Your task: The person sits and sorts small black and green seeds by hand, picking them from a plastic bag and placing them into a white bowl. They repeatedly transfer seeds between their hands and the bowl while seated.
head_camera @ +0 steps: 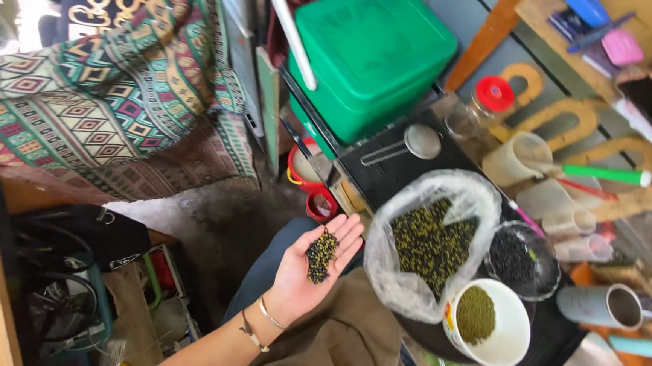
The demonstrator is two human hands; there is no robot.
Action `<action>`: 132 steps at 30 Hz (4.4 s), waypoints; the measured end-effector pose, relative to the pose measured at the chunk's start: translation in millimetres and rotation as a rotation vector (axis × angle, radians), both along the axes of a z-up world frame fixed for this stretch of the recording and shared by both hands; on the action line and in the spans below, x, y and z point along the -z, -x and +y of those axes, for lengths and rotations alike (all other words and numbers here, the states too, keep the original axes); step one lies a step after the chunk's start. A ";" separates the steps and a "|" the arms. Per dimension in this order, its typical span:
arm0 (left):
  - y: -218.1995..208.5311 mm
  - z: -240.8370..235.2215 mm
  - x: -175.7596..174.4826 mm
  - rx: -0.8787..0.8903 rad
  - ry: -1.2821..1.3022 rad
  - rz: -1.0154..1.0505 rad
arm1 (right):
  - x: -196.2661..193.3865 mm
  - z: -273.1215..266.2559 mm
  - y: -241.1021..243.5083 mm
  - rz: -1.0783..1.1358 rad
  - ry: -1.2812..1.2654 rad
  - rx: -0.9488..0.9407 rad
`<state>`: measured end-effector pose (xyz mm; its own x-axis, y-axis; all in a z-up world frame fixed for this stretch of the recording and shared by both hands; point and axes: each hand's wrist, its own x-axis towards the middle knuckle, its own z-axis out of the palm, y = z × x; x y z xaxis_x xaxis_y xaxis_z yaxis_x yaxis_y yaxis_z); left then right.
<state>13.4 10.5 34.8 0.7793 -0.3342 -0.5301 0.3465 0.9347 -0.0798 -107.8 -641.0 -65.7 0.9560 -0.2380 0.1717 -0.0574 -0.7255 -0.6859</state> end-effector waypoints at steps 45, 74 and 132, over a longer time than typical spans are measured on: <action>8.5 -61.2 13.2 0.146 0.007 -0.147 | -108.5 473.9 -64.3 -0.086 -0.356 -0.189; -9.1 -113.8 -2.7 0.247 0.014 -0.049 | -109.6 427.9 -67.0 0.009 -0.249 -0.156; 1.2 -96.7 26.4 0.099 0.104 -0.105 | -83.2 450.7 -52.6 -0.348 -0.183 -0.056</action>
<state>12.2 -86.2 8.4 0.7891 -0.4604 -0.4065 0.4477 0.8843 -0.1325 -55.2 -190.2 17.5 0.8605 -0.2439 0.4473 0.2373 -0.5852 -0.7754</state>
